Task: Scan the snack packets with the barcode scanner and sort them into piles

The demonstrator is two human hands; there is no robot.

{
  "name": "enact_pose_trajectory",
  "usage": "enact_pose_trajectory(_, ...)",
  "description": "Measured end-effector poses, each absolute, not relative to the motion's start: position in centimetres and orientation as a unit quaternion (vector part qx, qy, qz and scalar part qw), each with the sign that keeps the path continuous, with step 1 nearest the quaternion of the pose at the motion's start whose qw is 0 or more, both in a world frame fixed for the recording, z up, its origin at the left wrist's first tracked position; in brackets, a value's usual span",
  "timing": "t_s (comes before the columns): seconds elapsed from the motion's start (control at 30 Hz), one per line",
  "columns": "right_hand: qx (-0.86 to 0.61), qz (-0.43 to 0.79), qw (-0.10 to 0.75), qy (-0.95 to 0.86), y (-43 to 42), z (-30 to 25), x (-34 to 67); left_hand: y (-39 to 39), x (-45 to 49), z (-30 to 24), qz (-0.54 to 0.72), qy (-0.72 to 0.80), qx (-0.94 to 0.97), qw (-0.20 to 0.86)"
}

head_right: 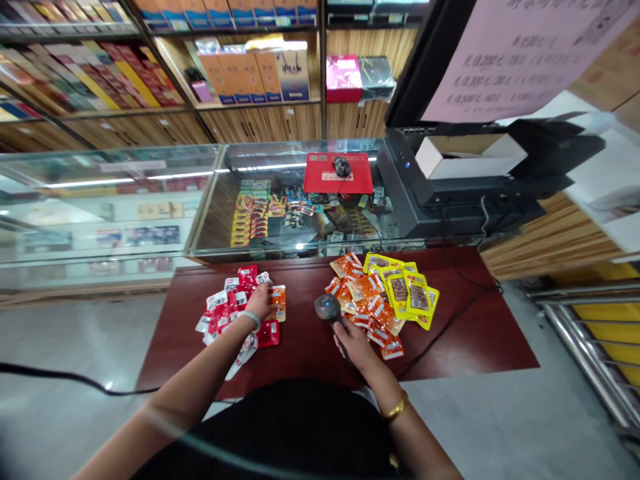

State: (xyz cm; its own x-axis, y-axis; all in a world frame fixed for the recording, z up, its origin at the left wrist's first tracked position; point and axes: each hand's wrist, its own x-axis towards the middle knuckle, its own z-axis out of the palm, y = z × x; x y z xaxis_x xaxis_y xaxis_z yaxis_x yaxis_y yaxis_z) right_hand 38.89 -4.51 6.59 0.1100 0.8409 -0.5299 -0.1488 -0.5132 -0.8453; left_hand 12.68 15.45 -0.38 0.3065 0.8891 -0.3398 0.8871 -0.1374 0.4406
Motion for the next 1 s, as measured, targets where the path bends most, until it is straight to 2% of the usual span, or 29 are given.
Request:
enact_pose_trajectory(0.13, -0.6, 0.631, 0.407, -0.277, -2.8, 6.2, 37.8, 16.1, 12.9, -0.4, 0.033, 0.613, 0.708, 0.35)
enact_pose_trajectory(0.27, -0.587, 0.639, 0.387, -0.312, -0.8, 6.6, 36.6, 16.9, 14.6, -0.6, 0.131, 0.635, 0.623, 0.438)
enact_pose_trajectory(0.43, -0.572, 0.645, 0.371, -0.344, 1.1, 7.0, 35.8, 19.0, 16.4, -0.6, 0.226, 0.629, 0.584, 0.462)
enact_pose_trajectory(0.77, -0.572, 0.648, 0.36, -0.352, 2.2, 5.9, 35.5, 22.5, 16.3, -0.6, 0.145, 0.624, 0.655, 0.4)
enact_pose_trajectory(0.87, -0.575, 0.639, 0.368, -0.354, 2.0, 5.7, 35.7, 22.6, 16.4, 0.3, 0.087, 0.624, 0.711, 0.313)
enact_pose_trajectory(1.0, -0.579, 0.647, 0.39, -0.307, 1.1, 5.7, 36.5, 21.7, 18.6, 1.6, 0.083, 0.607, 0.766, 0.193)
